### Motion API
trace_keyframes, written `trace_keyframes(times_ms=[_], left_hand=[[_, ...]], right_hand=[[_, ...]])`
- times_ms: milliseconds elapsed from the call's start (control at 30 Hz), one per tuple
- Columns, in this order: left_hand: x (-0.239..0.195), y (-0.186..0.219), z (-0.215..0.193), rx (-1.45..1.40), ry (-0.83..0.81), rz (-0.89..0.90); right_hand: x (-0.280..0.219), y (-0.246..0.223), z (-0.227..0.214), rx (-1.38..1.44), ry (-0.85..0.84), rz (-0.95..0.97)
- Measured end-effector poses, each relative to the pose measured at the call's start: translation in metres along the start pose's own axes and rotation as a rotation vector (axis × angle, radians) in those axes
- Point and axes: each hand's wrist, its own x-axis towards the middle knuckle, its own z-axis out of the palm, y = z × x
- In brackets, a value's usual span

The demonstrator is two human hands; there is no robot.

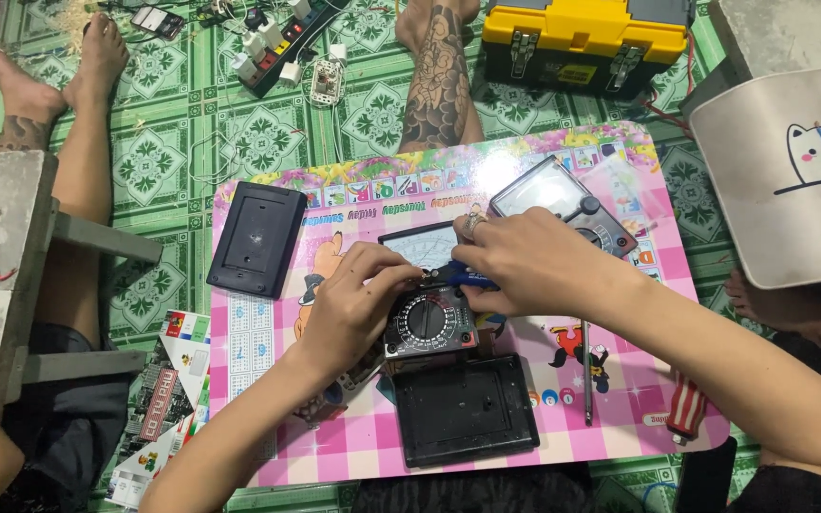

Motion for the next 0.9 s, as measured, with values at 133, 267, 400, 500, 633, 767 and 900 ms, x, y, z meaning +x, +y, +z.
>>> trace_keyframes(times_ms=[133, 267, 400, 500, 633, 767, 900], left_hand=[[0.000, 0.001, -0.001, 0.005, -0.006, -0.009], [-0.001, 0.000, 0.000, -0.006, -0.017, -0.035], [-0.003, -0.002, 0.002, -0.006, -0.022, -0.048], [-0.008, -0.004, 0.007, 0.060, -0.013, -0.006], [-0.008, -0.003, 0.007, 0.161, -0.003, 0.080], [-0.008, -0.004, 0.007, 0.174, 0.009, 0.110], [-0.003, 0.000, 0.005, 0.158, 0.015, 0.129]], right_hand=[[0.000, 0.003, 0.000, -0.072, 0.043, -0.063], [-0.001, 0.004, -0.003, -0.105, 0.069, -0.052], [0.003, 0.009, -0.010, -0.025, 0.062, -0.012], [0.004, 0.005, -0.015, -0.019, 0.031, 0.003], [0.007, 0.004, -0.011, -0.020, 0.026, -0.010], [0.008, 0.003, -0.014, -0.023, -0.002, -0.003], [0.010, 0.004, -0.020, -0.039, -0.005, 0.023]])
